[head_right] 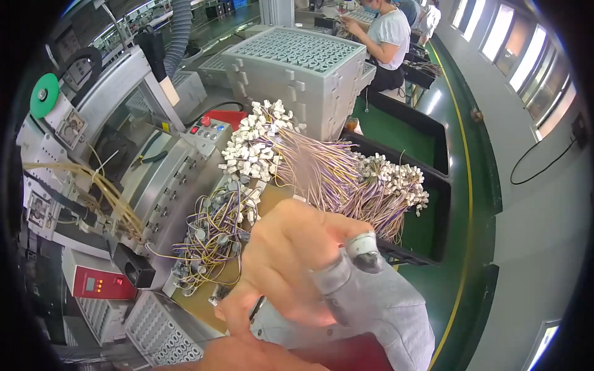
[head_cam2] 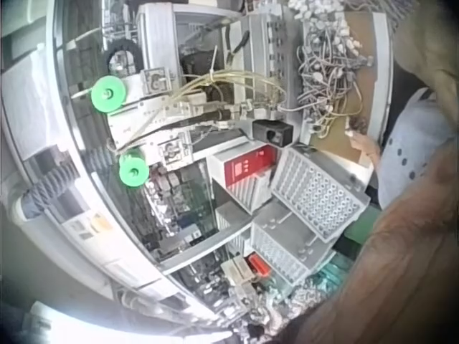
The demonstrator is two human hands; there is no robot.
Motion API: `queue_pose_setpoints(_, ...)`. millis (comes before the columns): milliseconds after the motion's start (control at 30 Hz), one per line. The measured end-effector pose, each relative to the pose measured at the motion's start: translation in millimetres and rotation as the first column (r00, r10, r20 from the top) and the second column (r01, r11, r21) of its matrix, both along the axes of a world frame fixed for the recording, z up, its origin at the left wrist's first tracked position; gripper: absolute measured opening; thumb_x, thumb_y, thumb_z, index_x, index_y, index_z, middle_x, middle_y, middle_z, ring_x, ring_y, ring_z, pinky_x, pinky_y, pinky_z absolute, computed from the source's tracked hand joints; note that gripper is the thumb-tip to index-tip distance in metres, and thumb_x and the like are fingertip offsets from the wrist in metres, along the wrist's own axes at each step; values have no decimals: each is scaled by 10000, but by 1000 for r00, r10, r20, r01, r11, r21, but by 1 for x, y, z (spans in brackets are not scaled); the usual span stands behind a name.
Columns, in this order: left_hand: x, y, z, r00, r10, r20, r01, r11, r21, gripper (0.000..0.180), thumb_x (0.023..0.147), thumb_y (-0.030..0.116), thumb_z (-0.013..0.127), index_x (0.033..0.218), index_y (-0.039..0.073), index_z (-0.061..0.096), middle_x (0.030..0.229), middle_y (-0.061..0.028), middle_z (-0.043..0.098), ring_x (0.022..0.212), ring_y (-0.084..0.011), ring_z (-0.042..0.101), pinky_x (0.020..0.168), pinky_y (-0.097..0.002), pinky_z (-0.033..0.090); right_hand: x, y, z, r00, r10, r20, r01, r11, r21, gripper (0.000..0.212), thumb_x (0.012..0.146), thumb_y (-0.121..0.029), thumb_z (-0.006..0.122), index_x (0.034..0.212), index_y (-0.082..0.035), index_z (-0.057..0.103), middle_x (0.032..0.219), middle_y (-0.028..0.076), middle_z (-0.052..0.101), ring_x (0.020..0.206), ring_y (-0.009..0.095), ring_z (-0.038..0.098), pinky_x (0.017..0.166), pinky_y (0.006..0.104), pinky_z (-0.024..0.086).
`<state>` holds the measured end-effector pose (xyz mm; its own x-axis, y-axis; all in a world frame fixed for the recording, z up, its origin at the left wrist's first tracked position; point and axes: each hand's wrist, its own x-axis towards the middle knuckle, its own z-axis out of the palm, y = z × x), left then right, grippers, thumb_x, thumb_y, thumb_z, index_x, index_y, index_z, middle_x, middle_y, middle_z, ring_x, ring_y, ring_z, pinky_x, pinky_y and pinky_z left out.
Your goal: The person attaches components from a tray onto wire harness cables by hand and places the assembled wire harness bundle into a bin.
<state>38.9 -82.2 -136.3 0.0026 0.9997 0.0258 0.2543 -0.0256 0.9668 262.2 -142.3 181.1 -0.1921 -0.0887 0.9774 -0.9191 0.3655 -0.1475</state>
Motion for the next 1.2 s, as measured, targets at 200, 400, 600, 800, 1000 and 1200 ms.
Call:
queue_pose_setpoints(200, 1, -7, 48, 991, 95, 88, -71, 966, -250, 422, 880, 282, 380, 995, -103, 512, 873, -179, 572, 752, -269, 549, 648, -344, 457, -5, -5, -2, 1000, 1, -18, -2, 996, -92, 322, 872, -175, 303, 555, -122, 284, 466, 47, 384, 661, 236, 586, 760, 639, 299)
queue_pose_setpoints(400, 19, -12, 81, 998, -29, 62, 39, 985, -166, 415, 887, 282, 377, 994, -97, 507, 918, -225, 555, 786, -312, 528, 682, -372, 435, -13, -18, 12, 994, -111, 4, 111, 994, -16, 247, 792, -95, 358, 553, -104, 299, 479, 119, 407, 677, 321, 580, 709, 598, 343)
queue_pose_setpoints(600, -9, -4, 27, 984, -55, 167, 73, 992, -102, 428, 888, 306, 381, 999, -89, 503, 936, -227, 550, 786, -304, 525, 669, -362, 436, -21, -15, 2, 996, -90, -26, 91, 996, 8, 251, 788, -92, 367, 546, -106, 304, 472, 128, 419, 661, 327, 574, 720, 562, 359)
queue_pose_setpoints(800, -57, 10, -161, 872, -13, -489, 183, 936, 300, 389, 831, 241, 492, 1047, -83, 487, 988, -243, 530, 852, -294, 531, 720, -366, 440, -24, -18, 3, 989, -141, -34, 140, 990, -35, 276, 798, -60, 366, 534, -108, 303, 460, 123, 420, 591, 310, 551, 738, 535, 361)
queue_pose_setpoints(1000, -44, 8, -121, 918, -47, -395, 133, 972, 194, 394, 818, 236, 529, 1080, -55, 482, 1043, -253, 505, 898, -328, 514, 765, -386, 424, -22, -5, 5, 941, -336, -40, 338, 940, 38, 293, 784, -36, 379, 514, -110, 292, 432, 106, 384, 464, 266, 474, 672, 471, 370)
queue_pose_setpoints(1200, -25, -2, -35, 999, -3, -50, 6, 998, 63, 281, 844, 223, 459, 981, -23, 463, 923, -169, 480, 760, -252, 496, 662, -339, 433, 1, 9, 2, 962, -255, 99, 250, 967, 56, 232, 807, -73, 389, 585, -42, 450, 502, 116, 467, 509, 271, 527, 614, 408, 434)
